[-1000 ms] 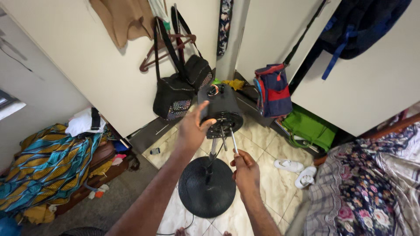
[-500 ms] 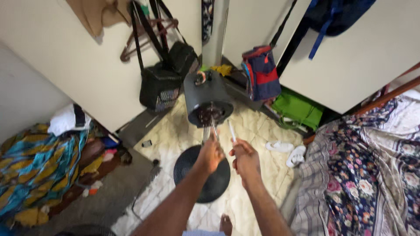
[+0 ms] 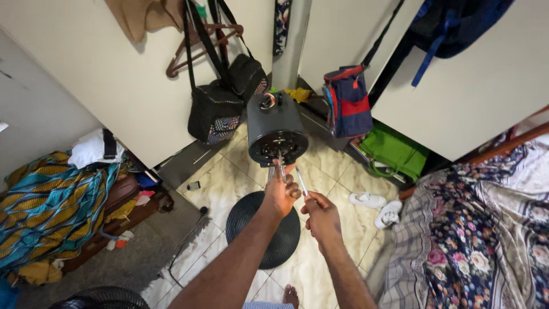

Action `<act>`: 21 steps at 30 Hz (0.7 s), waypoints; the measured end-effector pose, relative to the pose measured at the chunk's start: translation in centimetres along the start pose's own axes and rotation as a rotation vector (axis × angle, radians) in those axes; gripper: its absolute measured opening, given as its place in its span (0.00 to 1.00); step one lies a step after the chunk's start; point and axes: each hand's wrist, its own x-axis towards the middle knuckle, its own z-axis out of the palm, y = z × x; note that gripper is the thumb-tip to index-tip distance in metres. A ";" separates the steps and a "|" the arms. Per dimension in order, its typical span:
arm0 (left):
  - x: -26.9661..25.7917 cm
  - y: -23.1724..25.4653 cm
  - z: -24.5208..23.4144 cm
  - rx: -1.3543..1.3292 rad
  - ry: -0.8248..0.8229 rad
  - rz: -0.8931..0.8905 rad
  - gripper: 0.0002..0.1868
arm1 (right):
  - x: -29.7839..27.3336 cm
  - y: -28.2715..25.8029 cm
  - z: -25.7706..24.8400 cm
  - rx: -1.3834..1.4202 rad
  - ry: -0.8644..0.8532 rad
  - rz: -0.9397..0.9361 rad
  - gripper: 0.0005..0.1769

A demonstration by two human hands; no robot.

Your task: The person uses a screwdriver to loosen and remove screws from the rear motor housing of a standing electric fan. They then move to the front grille and remove the central hub nut to detach the fan blades.

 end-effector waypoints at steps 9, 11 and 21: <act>-0.1 0.3 0.1 0.038 0.050 0.006 0.44 | 0.9 0.6 0.8 -0.050 -0.011 -0.046 0.18; -0.1 0.3 -0.1 0.048 0.056 0.004 0.44 | 1.0 0.6 0.9 -0.034 -0.019 -0.045 0.18; 0.1 0.2 -0.2 0.060 0.085 -0.005 0.44 | 0.7 0.0 1.0 -0.023 -0.010 -0.020 0.18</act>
